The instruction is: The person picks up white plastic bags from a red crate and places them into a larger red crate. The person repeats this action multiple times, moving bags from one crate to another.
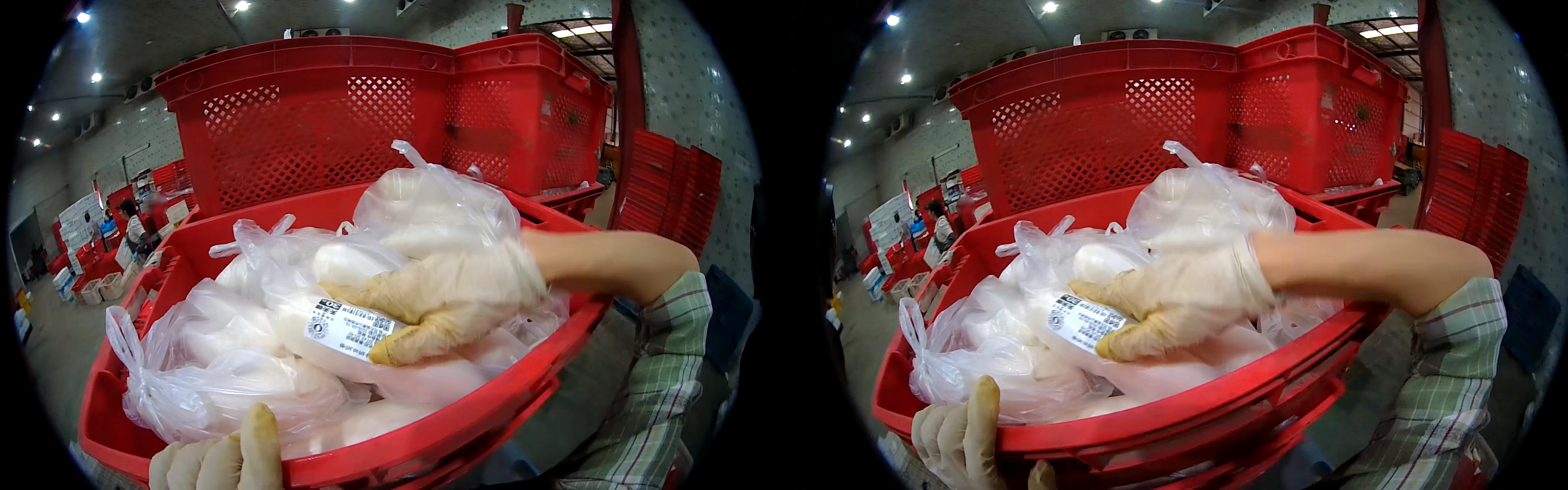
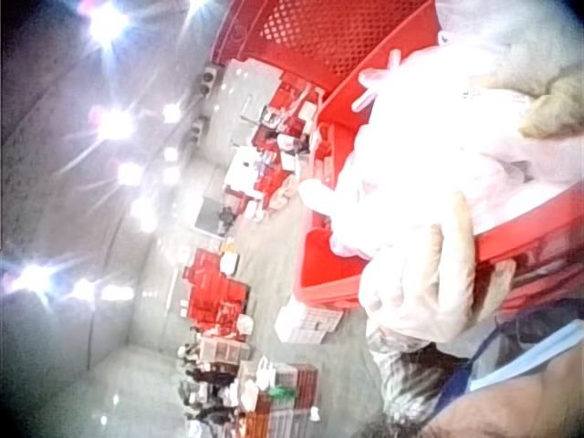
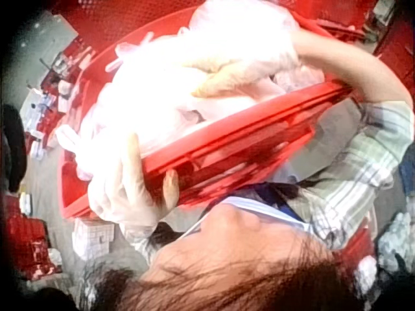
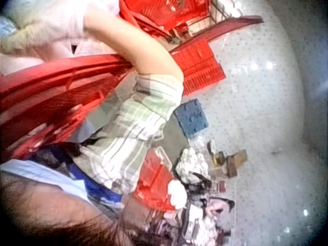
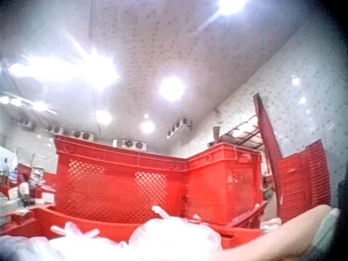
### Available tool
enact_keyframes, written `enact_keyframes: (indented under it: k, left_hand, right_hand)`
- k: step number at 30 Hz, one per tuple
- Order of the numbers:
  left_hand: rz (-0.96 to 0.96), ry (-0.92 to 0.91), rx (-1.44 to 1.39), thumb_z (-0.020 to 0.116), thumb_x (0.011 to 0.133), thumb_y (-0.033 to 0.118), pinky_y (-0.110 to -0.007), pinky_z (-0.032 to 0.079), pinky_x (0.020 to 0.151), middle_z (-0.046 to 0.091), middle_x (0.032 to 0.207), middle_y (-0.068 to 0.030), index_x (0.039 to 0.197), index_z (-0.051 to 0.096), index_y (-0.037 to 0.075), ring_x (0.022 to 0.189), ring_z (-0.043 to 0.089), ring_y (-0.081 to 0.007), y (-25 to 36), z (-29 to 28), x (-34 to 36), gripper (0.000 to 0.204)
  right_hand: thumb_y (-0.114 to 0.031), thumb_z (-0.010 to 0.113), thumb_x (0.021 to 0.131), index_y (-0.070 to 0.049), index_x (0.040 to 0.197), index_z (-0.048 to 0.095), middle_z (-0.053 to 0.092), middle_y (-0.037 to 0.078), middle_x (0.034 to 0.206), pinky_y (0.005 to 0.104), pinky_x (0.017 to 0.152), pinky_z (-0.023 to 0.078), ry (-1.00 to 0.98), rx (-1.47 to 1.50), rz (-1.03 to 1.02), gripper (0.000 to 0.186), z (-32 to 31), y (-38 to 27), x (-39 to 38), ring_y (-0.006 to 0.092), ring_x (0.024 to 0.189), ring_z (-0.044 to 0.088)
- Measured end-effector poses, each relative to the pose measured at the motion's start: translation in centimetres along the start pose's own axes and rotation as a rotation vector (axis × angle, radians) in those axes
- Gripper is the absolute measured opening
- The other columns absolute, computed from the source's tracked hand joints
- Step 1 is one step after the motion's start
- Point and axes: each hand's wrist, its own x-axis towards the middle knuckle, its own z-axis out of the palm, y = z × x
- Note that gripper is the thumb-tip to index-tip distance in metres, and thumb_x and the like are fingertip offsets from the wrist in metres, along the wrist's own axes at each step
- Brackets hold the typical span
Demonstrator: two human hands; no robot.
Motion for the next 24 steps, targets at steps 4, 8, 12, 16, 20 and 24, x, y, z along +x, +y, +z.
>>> enact_keyframes:
  k: [4, 8, 12, 16, 20, 24]
  left_hand:
    - [0.022, -0.013, -0.005, 0.060, 0.082, 0.043, -0.039, 0.049, 0.071, 0.066, 0.105, -0.0166, 0.123, 0.058, -0.003, 0.084, 0.065, -0.0309, -0.2, -0.2, 0.6, 0.062]
    - [0.046, 0.022, -0.022, 0.058, 0.084, 0.042, -0.038, 0.050, 0.069, 0.066, 0.103, -0.0170, 0.123, 0.058, -0.004, 0.082, 0.065, -0.0301, -0.2, 0.2, 0.7, 0.060]
    - [0.028, 0.018, 0.006, 0.055, 0.087, 0.041, -0.036, 0.049, 0.067, 0.067, 0.102, -0.0164, 0.121, 0.059, -0.004, 0.079, 0.065, -0.0270, -0.1, 0.5, 0.7, 0.057]
    - [0.019, 0.029, 0.052, 0.051, 0.091, 0.044, -0.035, 0.047, 0.062, 0.068, 0.099, -0.0160, 0.120, 0.059, -0.005, 0.072, 0.063, -0.0249, 0.0, 0.5, 0.8, 0.058]
    - [-0.013, 0.022, 0.024, 0.049, 0.091, 0.046, -0.034, 0.046, 0.059, 0.068, 0.093, -0.0142, 0.119, 0.060, -0.005, 0.066, 0.061, -0.0237, 0.7, 0.3, 1.2, 0.060]
    - [-0.027, 0.033, 0.023, 0.048, 0.091, 0.047, -0.034, 0.046, 0.059, 0.068, 0.090, -0.0124, 0.120, 0.061, -0.003, 0.064, 0.060, -0.0228, 0.3, 1.0, 0.9, 0.059]
  right_hand:
    - [-0.050, 0.059, 0.087, -0.008, 0.117, 0.066, 0.068, 0.009, 0.110, 0.0318, 0.095, 0.043, -0.106, 0.151, 0.138, 0.052, -5.8, 1.3, 0.6, 0.0169, 0.104, 0.060]
    - [-0.055, 0.042, 0.089, -0.003, 0.134, 0.049, 0.056, 0.023, 0.127, 0.0385, 0.100, 0.042, 0.353, -0.701, 0.432, 0.069, -9.6, 11.2, 1.3, 0.0337, 0.120, 0.053]
    - [-0.060, 0.050, 0.084, -0.005, 0.151, 0.011, 0.042, 0.027, 0.140, 0.0383, 0.110, 0.032, 0.146, -0.422, 0.777, 0.095, -7.5, 14.1, 2.4, 0.0355, 0.131, 0.042]
    - [-0.059, 0.055, 0.083, -0.006, 0.150, 0.019, 0.051, 0.021, 0.134, 0.0364, 0.107, 0.034, 0.330, -0.171, 0.639, 0.093, -7.5, 12.8, -1.1, 0.0324, 0.126, 0.048]
    - [-0.051, 0.063, 0.083, -0.004, 0.136, 0.046, 0.059, 0.014, 0.125, 0.0349, 0.099, 0.042, 0.252, 0.037, 0.698, 0.073, -8.9, 12.1, -1.8, 0.0257, 0.116, 0.056]
    - [-0.053, 0.067, 0.077, 0.001, 0.113, 0.064, 0.065, 0.018, 0.110, 0.0362, 0.088, 0.047, 0.405, 0.059, 0.681, 0.065, -8.0, 18.9, -1.0, 0.0275, 0.101, 0.062]
